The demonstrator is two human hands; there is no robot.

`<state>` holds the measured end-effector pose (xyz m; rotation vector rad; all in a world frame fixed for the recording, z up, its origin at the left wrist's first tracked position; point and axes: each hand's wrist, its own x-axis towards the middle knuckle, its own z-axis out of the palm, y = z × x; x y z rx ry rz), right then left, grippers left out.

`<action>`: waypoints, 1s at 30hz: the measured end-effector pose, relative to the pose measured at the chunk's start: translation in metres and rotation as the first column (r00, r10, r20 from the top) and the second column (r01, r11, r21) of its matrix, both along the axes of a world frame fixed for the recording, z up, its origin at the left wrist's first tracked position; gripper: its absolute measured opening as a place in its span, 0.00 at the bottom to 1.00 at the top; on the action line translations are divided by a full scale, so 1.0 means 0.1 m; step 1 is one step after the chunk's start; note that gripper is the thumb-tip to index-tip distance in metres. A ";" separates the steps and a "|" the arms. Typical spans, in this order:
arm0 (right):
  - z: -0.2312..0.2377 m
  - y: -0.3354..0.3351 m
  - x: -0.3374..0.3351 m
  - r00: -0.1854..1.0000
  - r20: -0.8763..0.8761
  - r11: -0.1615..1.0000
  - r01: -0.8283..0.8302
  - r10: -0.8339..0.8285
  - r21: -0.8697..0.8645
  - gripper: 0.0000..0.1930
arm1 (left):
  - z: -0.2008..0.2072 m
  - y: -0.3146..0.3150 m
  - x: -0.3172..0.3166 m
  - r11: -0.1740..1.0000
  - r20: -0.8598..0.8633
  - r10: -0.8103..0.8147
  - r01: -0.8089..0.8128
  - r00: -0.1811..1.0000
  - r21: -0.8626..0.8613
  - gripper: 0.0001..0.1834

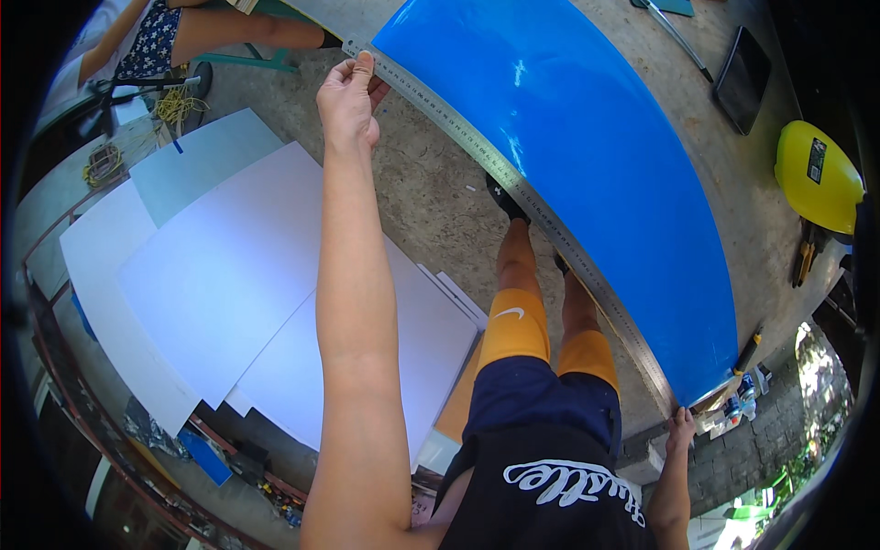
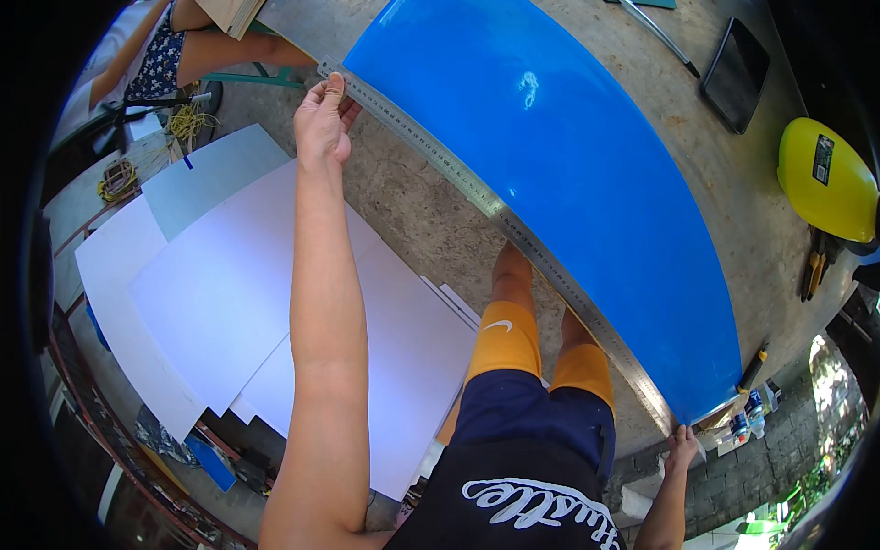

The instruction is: Measuring, cutting, and applying a blue vinyl film to a curved surface using a utility knife, ruler, and squeegee.

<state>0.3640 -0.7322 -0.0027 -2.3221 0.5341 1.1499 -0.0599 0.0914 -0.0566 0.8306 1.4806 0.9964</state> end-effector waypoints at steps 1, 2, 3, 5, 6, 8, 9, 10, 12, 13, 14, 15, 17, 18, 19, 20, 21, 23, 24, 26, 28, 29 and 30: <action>0.00 0.00 0.00 1.000 0.006 1.000 0.014 -0.014 -0.003 0.11 | 0.00 0.00 0.00 1.000 -0.001 0.004 -0.004 1.000 -0.003 0.19; 0.00 -0.02 0.01 1.000 0.007 1.000 0.015 -0.014 -0.006 0.11 | 0.00 0.00 0.01 1.000 0.000 0.004 -0.004 1.000 -0.006 0.19; 0.01 -0.03 0.03 1.000 -0.004 1.000 0.006 -0.006 0.005 0.10 | 0.00 0.00 0.01 1.000 -0.007 0.001 -0.001 1.000 -0.004 0.20; 0.02 -0.02 0.03 1.000 -0.018 1.000 -0.001 0.002 0.014 0.09 | 0.00 0.01 0.01 1.000 -0.015 -0.002 0.002 1.000 -0.003 0.20; 0.01 0.00 0.01 1.000 -0.008 1.000 -0.003 0.003 0.003 0.09 | 0.01 0.01 0.01 1.000 -0.020 0.006 -0.006 1.000 0.001 0.21; 0.01 0.02 0.00 1.000 0.004 1.000 -0.003 0.003 -0.011 0.08 | 0.05 0.00 0.05 1.000 -0.023 0.013 -0.013 1.000 0.002 0.22; 0.02 0.01 0.00 1.000 0.014 1.000 0.000 0.001 -0.012 0.07 | 0.07 -0.02 0.10 0.999 -0.052 0.031 -0.030 0.998 0.015 0.24; 0.03 0.01 0.00 1.000 0.024 1.000 0.003 -0.002 -0.013 0.07 | 0.10 -0.06 0.14 0.999 -0.081 0.049 -0.047 0.996 0.028 0.25; 0.02 0.08 -0.04 1.000 0.022 1.000 -0.009 0.009 -0.006 0.07 | 0.13 -0.15 0.17 0.984 -0.390 0.047 0.025 0.920 0.178 0.26; 0.01 0.12 -0.05 0.999 0.023 1.000 -0.022 0.022 0.000 0.09 | 0.15 -0.21 0.18 0.946 -0.653 0.092 0.139 0.752 0.293 0.27; 0.03 0.13 -0.05 0.999 0.027 1.000 -0.019 0.019 -0.005 0.09 | 0.16 -0.28 0.20 0.947 -0.650 0.087 0.140 0.755 0.290 0.27; 0.06 0.12 -0.05 1.000 0.012 1.000 -0.022 0.022 0.007 0.09 | 0.18 -0.37 0.23 0.878 -0.789 0.067 0.340 0.610 0.337 0.28; 0.10 0.12 -0.04 1.000 0.001 1.000 -0.020 0.020 0.010 0.10 | 0.23 -0.56 0.32 0.772 -0.914 0.037 0.570 0.403 0.283 0.30; 0.10 0.14 -0.06 1.000 0.006 1.000 -0.014 0.014 0.010 0.10 | 0.28 -0.66 0.39 0.771 -0.913 0.028 0.572 0.407 0.279 0.30; 0.10 0.16 -0.07 1.000 0.011 1.000 -0.008 0.008 0.008 0.11 | 0.34 -0.75 0.45 0.745 -0.943 -0.002 0.630 0.332 0.220 0.31; 0.10 0.21 -0.09 1.000 0.012 1.000 -0.004 0.004 0.003 0.11 | 0.38 -0.81 0.48 0.714 -0.968 -0.024 0.682 0.249 0.158 0.33; 0.08 0.24 -0.10 0.999 0.040 1.000 0.004 -0.003 -0.025 0.09 | 0.39 -0.86 0.48 0.713 -0.967 -0.030 0.684 0.251 0.155 0.33; 0.08 0.25 -0.10 0.998 0.056 0.999 0.010 -0.008 -0.049 0.10 | 0.36 -0.92 0.46 0.698 -0.974 -0.062 0.707 0.216 0.112 0.35; 0.09 0.22 -0.08 0.998 0.058 0.999 0.012 -0.009 -0.052 0.10 | 0.34 -0.93 0.45 0.698 -0.974 -0.066 0.708 0.218 0.111 0.35; 0.09 0.18 -0.06 1.000 0.015 1.000 0.011 -0.011 -0.006 0.10 | 0.30 -0.94 0.45 0.723 -0.964 -0.089 0.682 0.252 0.112 0.36; 0.09 0.14 -0.05 1.000 0.015 1.000 0.008 -0.008 -0.002 0.11 | 0.27 -0.96 0.44 0.727 -0.961 -0.093 0.677 0.262 0.114 0.37; 0.09 0.14 -0.05 1.000 0.014 1.000 0.007 -0.007 0.003 0.12 | 0.26 -0.97 0.44 0.731 -0.957 -0.097 0.672 0.272 0.118 0.39; 0.08 0.15 -0.06 1.000 0.013 1.000 0.006 -0.006 0.004 0.12 | 0.24 -0.99 0.44 0.731 -0.958 -0.095 0.672 0.271 0.117 0.39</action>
